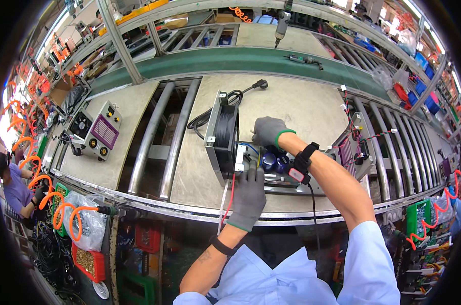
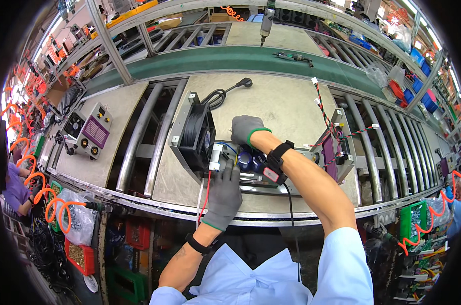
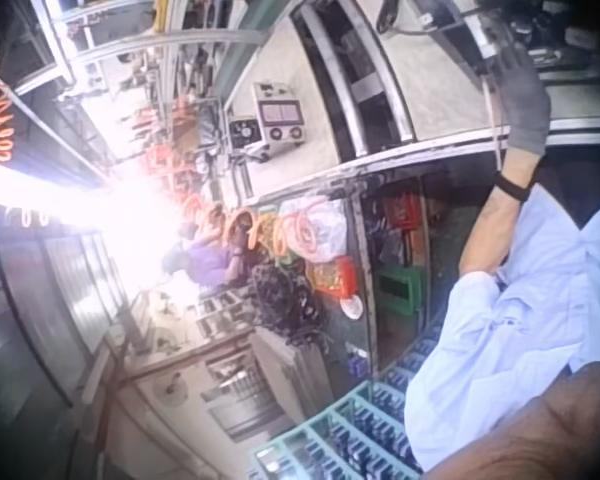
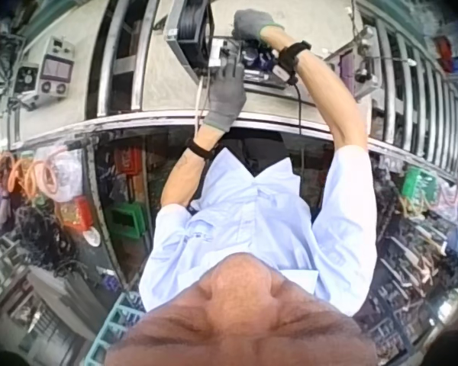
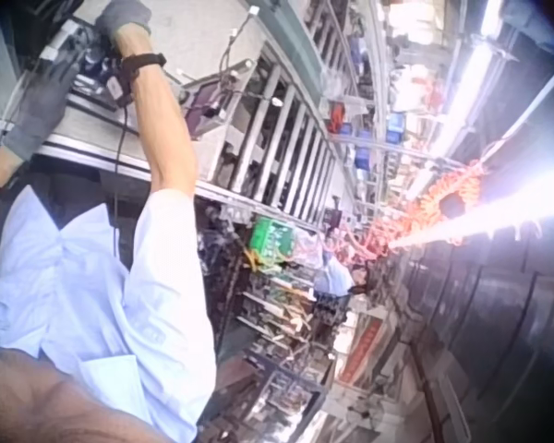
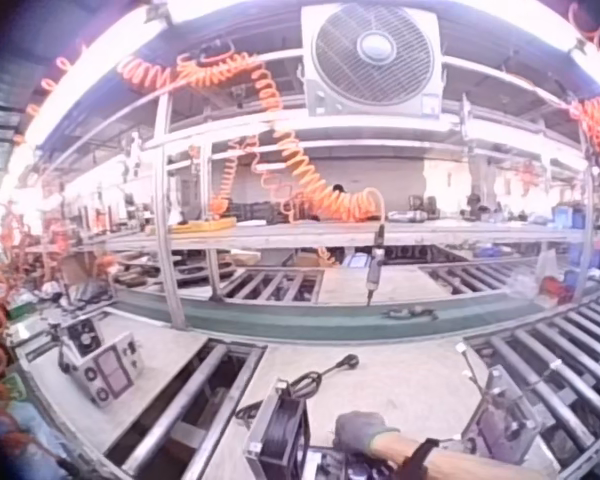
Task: Assembling an electronic inverter unit on a factory production line.
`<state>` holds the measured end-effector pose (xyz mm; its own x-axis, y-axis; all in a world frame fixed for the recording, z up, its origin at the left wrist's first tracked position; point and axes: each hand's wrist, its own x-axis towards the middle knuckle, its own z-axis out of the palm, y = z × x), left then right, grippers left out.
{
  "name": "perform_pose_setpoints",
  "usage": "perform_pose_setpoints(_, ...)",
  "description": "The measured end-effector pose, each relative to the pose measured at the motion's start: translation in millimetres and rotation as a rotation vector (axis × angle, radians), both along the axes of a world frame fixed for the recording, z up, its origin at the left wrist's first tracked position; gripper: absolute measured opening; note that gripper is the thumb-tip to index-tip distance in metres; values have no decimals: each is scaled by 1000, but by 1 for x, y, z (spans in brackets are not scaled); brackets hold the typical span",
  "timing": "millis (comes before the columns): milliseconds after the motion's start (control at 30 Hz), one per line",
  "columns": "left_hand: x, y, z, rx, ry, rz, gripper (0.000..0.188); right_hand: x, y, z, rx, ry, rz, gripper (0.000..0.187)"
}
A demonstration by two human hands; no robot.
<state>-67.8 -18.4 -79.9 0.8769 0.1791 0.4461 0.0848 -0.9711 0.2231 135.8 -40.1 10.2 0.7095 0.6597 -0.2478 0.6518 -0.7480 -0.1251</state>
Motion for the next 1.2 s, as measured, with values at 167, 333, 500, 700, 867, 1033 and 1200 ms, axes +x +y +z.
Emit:
perform_pose_setpoints(167, 2, 3, 10, 46, 0, 48, 48, -1, 6, -2, 55, 10, 25, 28)
perform_pose_setpoints(333, -2, 15, 15, -2, 79, 28, 48, -3, 7, -13, 190, 98, 85, 29)
perform_pose_setpoints(500, 0, 12, 18, 224, 169, 98, 42, -3, 2, -19, 459, 284, 87, 32)
perform_pose_setpoints(700, 13, 6, 31, 202, 382, 217, 31, -4, 2, -19, 462, 387, 103, 30)
perform_pose_setpoints(867, 21, 11, 45, 129, 520, 187, 21, -3, 0, -20, 431, 429, 135, 27)
perform_pose_setpoints(1033, 16, 27, 43, 90, 495, 59, 21, 4, 4, -22, 325, 316, 28, 26)
perform_pose_setpoints(1200, 4, 21, 34, 139, 344, 58, 27, 12, 21, -24, 241, 137, 89, 29)
